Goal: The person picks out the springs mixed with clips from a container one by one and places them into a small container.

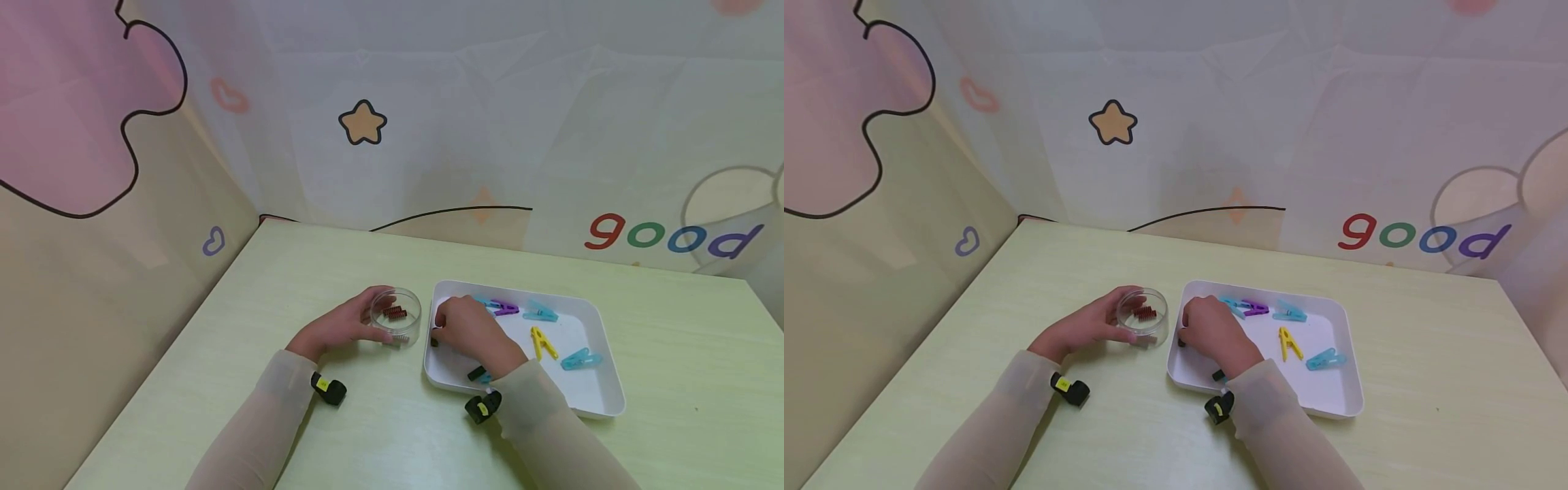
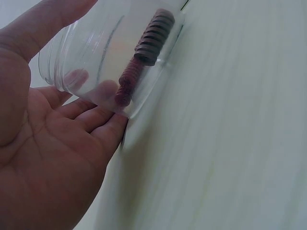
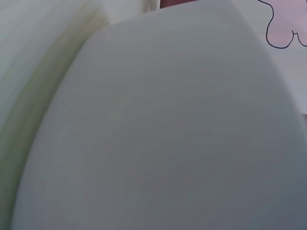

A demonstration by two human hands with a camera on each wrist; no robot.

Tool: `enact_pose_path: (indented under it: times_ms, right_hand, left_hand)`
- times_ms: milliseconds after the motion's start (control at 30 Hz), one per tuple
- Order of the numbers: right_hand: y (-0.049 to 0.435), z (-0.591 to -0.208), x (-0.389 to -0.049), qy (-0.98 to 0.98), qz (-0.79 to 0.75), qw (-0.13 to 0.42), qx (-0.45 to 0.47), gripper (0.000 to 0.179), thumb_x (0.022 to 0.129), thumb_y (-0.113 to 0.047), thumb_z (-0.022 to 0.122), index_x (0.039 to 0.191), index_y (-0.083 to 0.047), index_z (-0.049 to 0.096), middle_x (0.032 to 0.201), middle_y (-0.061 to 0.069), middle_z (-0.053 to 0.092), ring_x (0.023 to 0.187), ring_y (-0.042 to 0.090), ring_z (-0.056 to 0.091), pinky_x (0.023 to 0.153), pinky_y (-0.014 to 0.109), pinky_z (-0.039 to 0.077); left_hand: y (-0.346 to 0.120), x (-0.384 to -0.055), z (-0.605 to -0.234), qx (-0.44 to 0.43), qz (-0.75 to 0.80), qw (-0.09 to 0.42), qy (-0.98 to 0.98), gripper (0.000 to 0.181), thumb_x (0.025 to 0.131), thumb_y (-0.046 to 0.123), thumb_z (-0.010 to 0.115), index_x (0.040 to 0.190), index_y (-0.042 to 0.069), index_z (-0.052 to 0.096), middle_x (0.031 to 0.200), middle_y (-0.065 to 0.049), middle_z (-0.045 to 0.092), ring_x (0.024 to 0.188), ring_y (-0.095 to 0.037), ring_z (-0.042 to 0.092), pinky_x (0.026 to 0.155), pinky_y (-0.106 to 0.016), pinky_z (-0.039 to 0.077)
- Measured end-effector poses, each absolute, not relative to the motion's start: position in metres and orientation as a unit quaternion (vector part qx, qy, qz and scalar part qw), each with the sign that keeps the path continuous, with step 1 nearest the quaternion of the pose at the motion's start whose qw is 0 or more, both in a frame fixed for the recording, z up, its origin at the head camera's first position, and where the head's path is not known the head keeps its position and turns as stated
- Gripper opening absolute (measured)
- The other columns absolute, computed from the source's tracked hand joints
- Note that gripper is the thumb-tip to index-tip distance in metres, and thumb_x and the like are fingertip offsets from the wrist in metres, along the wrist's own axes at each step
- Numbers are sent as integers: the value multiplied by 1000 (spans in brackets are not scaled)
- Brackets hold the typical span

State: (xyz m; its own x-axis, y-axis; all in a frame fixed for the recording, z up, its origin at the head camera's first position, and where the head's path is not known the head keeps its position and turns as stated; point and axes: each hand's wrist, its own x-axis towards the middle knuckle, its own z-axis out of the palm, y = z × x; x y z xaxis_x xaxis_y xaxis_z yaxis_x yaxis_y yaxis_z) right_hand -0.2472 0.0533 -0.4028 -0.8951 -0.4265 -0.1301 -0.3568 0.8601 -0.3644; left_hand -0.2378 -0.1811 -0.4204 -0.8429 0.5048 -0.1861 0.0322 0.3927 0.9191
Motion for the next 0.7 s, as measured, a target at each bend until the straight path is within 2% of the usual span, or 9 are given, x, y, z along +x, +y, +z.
enact_pose_path:
  times_ms: [700]
  right_hand:
    - [51,-406,-248,961,-155,117,-198,12,77,-22,67,69,-13,66,59,-3,57,55,13,50,49,23,39]
  left_hand:
    - [-181,-238,-420,165,527,226,802,83,74,24,75,140,21,25,146,-6,33,138,-17,26,114,-38,21]
